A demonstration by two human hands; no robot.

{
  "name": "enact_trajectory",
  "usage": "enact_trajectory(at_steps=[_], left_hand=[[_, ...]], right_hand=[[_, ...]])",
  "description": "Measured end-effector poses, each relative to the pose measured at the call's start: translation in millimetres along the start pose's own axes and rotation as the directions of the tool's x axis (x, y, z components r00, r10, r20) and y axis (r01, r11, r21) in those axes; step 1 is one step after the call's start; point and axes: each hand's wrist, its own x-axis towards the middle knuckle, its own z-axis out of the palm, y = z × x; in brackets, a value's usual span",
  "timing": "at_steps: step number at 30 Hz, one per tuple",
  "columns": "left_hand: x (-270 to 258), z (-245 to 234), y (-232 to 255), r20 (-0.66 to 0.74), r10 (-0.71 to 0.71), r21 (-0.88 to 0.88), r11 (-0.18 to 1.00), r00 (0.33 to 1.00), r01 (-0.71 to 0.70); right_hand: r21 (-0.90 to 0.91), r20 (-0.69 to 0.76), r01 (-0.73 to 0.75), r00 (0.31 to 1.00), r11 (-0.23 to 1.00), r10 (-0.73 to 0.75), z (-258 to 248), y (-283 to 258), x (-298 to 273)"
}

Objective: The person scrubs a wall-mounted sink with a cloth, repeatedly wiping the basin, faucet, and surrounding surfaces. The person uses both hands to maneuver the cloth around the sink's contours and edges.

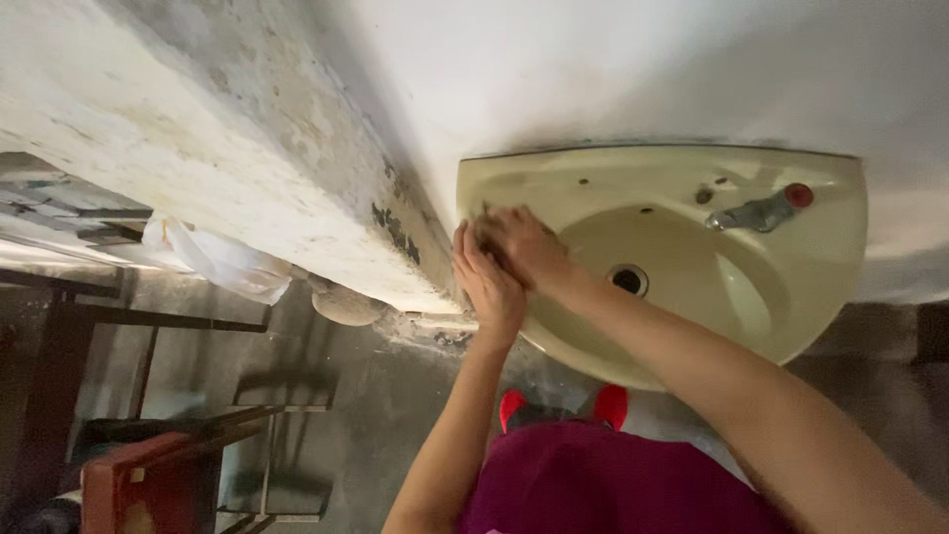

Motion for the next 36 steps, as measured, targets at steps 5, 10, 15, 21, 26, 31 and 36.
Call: enact_trajectory(at_steps=[5, 10, 15, 21, 26, 31, 36], left_hand=[[3, 0, -2, 0.007, 0.03, 0.006, 1.0, 1.0, -0.03], [2, -1, 1, 0.1, -0.054, 0.029, 0.998, 0.994, 0.052], [4, -7, 1, 0.114, -0.011, 0.051, 0.999, 0.993, 0.005], [5, -4, 3, 0.102, -0.014, 0.042, 0.999, 0.995, 0.01], [2, -1, -1, 0.195, -0.061, 0.15, 0.988, 0.979, 0.031], [3, -1, 6, 0.205, -0.053, 0.146, 0.989, 0.977, 0.023], [9, -8, 11, 0.267, -0.075, 0.177, 0.984, 0.961, 0.028]], right_hand=[[-0.038, -0.019, 0.29, 0.957, 0.956, -0.291, -9, 8, 22], [-0.189, -0.062, 0.181, 0.979, 0.965, -0.195, 10, 28, 81], [-0.211, 0.072, 0.128, 0.991, 0.969, -0.116, 8, 26, 66], [-0.137, 0.156, -0.005, 0.987, 0.991, 0.026, -36, 22, -10], [-0.223, 0.086, 0.047, 0.996, 0.974, -0.029, -14, 31, 12], [-0.225, 0.193, -0.005, 0.98, 0.974, 0.049, -15, 37, 11], [-0.359, 0.146, -0.08, 0.979, 0.93, 0.141, -57, 63, -39]])
